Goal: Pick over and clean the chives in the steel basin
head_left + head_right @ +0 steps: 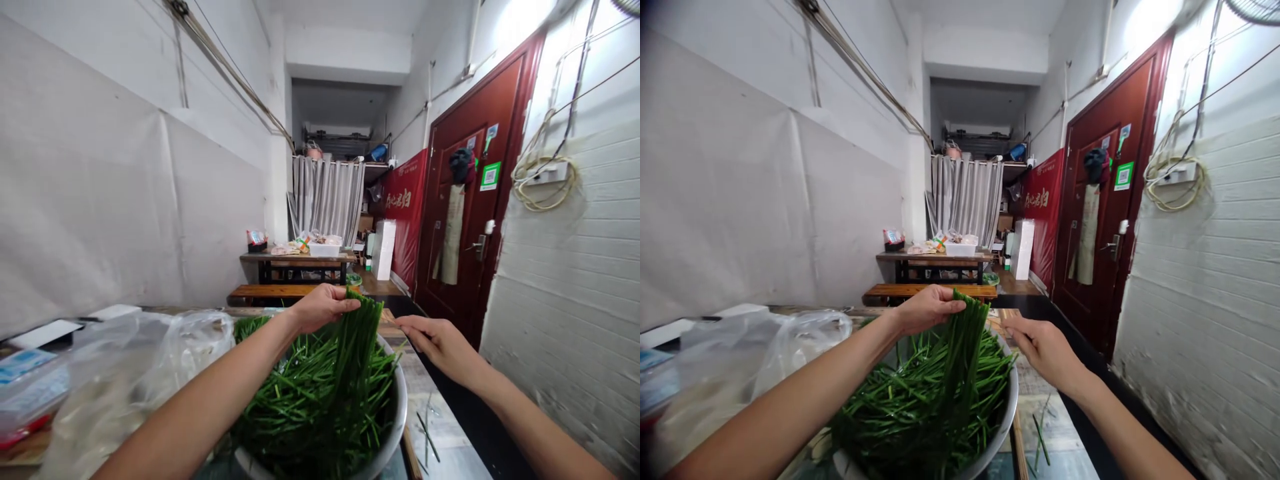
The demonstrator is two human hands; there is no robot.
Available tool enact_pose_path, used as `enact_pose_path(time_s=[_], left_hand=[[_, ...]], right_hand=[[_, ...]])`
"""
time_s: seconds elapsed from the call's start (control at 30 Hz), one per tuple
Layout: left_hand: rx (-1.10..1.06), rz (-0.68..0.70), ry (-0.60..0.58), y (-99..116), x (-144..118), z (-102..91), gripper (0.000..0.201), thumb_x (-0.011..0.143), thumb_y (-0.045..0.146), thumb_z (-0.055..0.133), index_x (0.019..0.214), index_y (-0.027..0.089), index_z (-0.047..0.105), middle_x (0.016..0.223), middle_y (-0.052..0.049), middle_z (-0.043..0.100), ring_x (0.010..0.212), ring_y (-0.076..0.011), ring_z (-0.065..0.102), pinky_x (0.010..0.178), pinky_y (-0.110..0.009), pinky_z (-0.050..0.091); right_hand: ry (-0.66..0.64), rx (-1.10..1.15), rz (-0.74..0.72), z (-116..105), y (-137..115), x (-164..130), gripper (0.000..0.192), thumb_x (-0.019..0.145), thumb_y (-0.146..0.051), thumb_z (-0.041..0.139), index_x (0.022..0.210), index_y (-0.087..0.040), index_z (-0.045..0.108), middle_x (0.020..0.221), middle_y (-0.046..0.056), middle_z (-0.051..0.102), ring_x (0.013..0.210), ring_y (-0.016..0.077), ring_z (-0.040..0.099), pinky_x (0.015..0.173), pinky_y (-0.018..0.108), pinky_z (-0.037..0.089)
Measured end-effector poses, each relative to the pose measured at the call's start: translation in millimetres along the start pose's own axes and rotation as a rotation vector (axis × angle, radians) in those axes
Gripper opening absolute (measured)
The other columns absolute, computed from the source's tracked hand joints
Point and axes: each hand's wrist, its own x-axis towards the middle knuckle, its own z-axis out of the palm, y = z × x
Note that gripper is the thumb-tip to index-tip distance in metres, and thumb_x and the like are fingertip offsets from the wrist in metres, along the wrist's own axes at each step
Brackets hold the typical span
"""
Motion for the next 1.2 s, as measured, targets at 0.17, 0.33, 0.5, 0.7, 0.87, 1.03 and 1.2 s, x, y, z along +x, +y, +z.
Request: enact_pose_path(time_s=[0.17, 0.33, 0.5, 0.7, 0.87, 1.03, 1.2], left_hand=[[-0.091, -0.016, 0.008, -8, -3, 3.7, 0.027, 0.057, 0.030, 0.077, 0.070, 0.008, 0.067, 0.065, -0.004, 0.065, 0.054, -0.0081, 0.055, 0.053, -0.020, 0.040], [-0.158, -0.050, -0.028, -17, -1, 8.5, 0.025, 0.057, 0.027, 0.077, 0.072, 0.009, 0.068, 0.066, -0.004, 0.066, 0.057, -0.0089, 0.058, 0.058, -0.021, 0.043], [-0.188, -0.096, -0.060, -25, 3, 8.2, 0.026, 0.057, 0.026, 0.078, 0.074, 0.008, 0.068, 0.073, -0.006, 0.069, 0.064, -0.0119, 0.062, 0.066, -0.024, 0.046], [-0.200, -0.141, -0.062, -31, 6, 7.4, 0.028, 0.056, 0.024, 0.078, 0.076, 0.007, 0.068, 0.076, -0.008, 0.069, 0.068, -0.0134, 0.063, 0.070, -0.026, 0.048], [-0.210, -0.152, -0.088, -35, 9, 7.7, 0.032, 0.057, 0.025, 0.078, 0.080, 0.005, 0.068, 0.078, -0.011, 0.069, 0.072, -0.0151, 0.064, 0.075, -0.027, 0.047], [-0.218, -0.164, -0.112, -36, 12, 5.7, 0.029, 0.060, 0.023, 0.076, 0.082, 0.006, 0.068, 0.081, -0.011, 0.069, 0.074, -0.0155, 0.064, 0.075, -0.027, 0.048], [-0.199, -0.199, -0.098, -37, 12, 1.1, 0.031, 0.060, 0.025, 0.076, 0.082, 0.006, 0.067, 0.082, -0.012, 0.069, 0.075, -0.0171, 0.064, 0.076, -0.029, 0.048]], right_hand=[[-0.012, 0.003, -0.004, 1, -5, 0, 0.028, 0.088, -0.026, 0.043, 0.103, -0.022, 0.067, 0.097, 0.005, 0.071, 0.086, 0.0227, 0.065, 0.077, 0.033, 0.050], [-0.064, 0.049, 0.009, 1, -8, -5, 0.028, 0.089, -0.026, 0.043, 0.102, -0.024, 0.068, 0.098, 0.005, 0.071, 0.087, 0.0239, 0.065, 0.075, 0.035, 0.050], [-0.052, 0.056, 0.006, 6, -1, -11, 0.028, 0.088, -0.024, 0.045, 0.108, -0.024, 0.066, 0.106, 0.005, 0.069, 0.095, 0.0244, 0.063, 0.082, 0.037, 0.049], [-0.046, -0.002, -0.009, 12, 11, -16, 0.028, 0.088, -0.023, 0.045, 0.106, -0.023, 0.066, 0.106, 0.004, 0.069, 0.096, 0.0225, 0.064, 0.083, 0.036, 0.050], [-0.039, 0.010, 0.020, 14, 13, -18, 0.027, 0.087, -0.023, 0.046, 0.104, -0.023, 0.068, 0.104, 0.005, 0.070, 0.094, 0.0241, 0.064, 0.082, 0.037, 0.050], [-0.059, 0.159, 0.038, 17, 9, -16, 0.028, 0.089, -0.025, 0.043, 0.103, -0.024, 0.068, 0.101, 0.004, 0.071, 0.091, 0.0233, 0.064, 0.080, 0.035, 0.050], [-0.030, 0.194, 0.061, 26, 12, -15, 0.027, 0.088, -0.026, 0.046, 0.102, -0.024, 0.069, 0.100, 0.004, 0.071, 0.089, 0.0239, 0.065, 0.079, 0.035, 0.049]])
